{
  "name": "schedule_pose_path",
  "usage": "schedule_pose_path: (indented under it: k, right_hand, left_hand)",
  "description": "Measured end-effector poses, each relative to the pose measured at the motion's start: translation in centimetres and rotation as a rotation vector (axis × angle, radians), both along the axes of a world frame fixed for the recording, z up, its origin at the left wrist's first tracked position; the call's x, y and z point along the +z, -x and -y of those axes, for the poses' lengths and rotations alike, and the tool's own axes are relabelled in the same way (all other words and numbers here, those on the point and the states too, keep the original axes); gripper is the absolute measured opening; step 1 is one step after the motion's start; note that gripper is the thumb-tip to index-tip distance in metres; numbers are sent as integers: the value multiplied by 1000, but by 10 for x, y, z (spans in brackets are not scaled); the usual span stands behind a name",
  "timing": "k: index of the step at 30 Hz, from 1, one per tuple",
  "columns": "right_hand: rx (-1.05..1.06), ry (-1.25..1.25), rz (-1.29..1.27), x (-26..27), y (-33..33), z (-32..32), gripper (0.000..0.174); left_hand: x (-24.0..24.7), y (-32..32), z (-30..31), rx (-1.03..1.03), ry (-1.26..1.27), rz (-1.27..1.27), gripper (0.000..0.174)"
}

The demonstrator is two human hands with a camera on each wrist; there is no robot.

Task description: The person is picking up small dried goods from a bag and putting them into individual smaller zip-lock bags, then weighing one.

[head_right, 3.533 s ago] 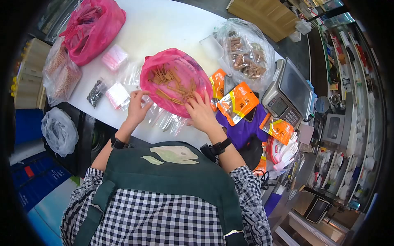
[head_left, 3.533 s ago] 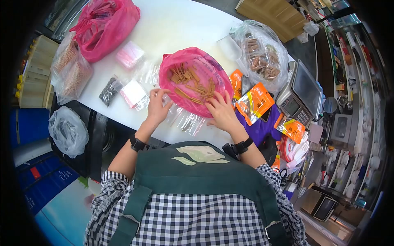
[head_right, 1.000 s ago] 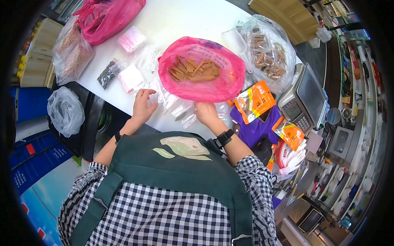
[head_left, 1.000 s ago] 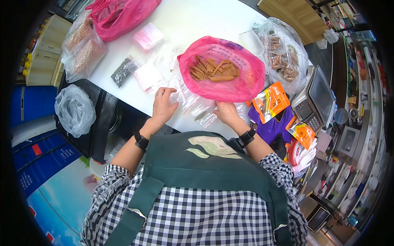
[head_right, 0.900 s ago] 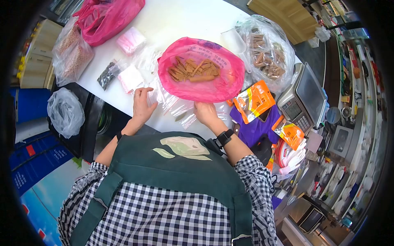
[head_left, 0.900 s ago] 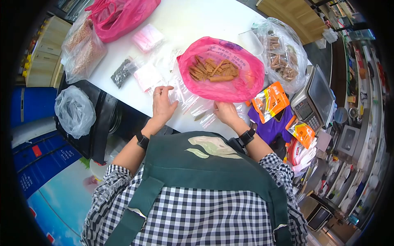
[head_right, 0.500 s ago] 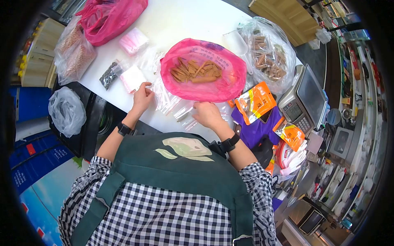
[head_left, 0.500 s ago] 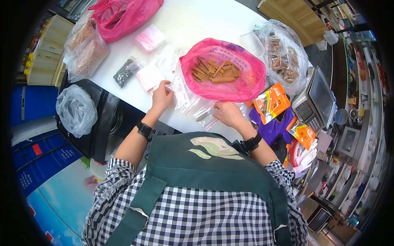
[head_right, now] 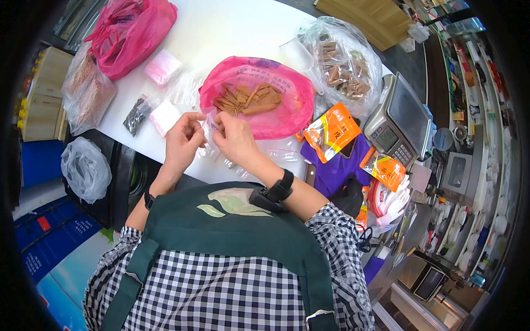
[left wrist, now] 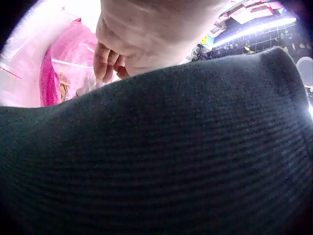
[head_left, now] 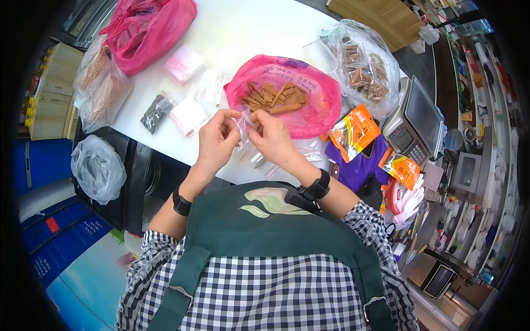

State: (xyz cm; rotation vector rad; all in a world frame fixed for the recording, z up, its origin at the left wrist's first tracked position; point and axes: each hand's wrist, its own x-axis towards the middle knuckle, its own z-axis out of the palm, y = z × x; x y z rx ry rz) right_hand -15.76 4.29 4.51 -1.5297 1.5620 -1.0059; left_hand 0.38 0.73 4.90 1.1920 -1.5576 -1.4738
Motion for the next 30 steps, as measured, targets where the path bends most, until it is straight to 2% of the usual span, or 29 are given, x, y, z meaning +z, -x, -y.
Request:
schedule_pose_path:
  k: [1,3,4,6,7,9,11,13,14,16,17,19,20,22,23,25,27,29,30]
  right_hand:
    - [-29,-37,78,-2,-1,-1,18]
    - [-9,-25,54,-4,-1,-3,15]
    - [12,-12,33,-4,0,-3,13]
    - [33,-45,-6,-9,4,-4,12]
    - [56,-75,-45,-11,6,-4,11]
    - [16,-69,-91,-11,16,-6,11]
    - [-20,-61,-138,-11,22,-8,11]
    - [28,-91,-283,-9,24,-9,13]
    - [33,-94,-283,-6,31,-7,13]
    - [344,-643,98,15,48,-1,15]
    - [348,-651,98,9,59,4,15]
    - [223,-143,-179,-16,82,21,14]
    - [227,-146,-179,-30,92,30,14]
    - [92,72,-804,-60,108,45,15]
    - [93,74,-805,-75,109,48,15]
    - [122,99,-1029,-91,102,52,19]
    - [112,148,-972,-95,106,51,18]
    - [109,200,-913,-91,109,50,18]
    - [83,232,-788,-82,109,47,17]
  left_hand:
    - [0,2,0,-2,1,-3,28]
    - [2,7,-2,3,296,173,26]
    - [0,8,-2,2,293,172,26]
    - [-4,11,-2,-9,476,225,27]
    - [-3,8,0,-9,474,223,27]
    - [6,-4,3,-107,497,460,32]
    - [13,-1,-2,-137,458,472,36]
    - [13,1,-7,-404,641,404,39]
    - [17,0,-8,-527,579,391,39]
    - [4,-4,-7,-536,513,318,38]
    - [-5,-6,-7,-545,454,243,37]
    - [-19,-8,1,-537,375,322,34]
    - [-24,-7,4,-534,307,400,32]
    - [-25,5,4,-504,253,368,31]
    - [-25,11,4,-477,202,336,30]
    - [-36,20,1,-481,170,256,26]
    - [-43,22,2,-479,137,171,23]
    - [-46,19,6,-471,-70,84,17]
    - [-45,17,8,-465,-72,83,17]
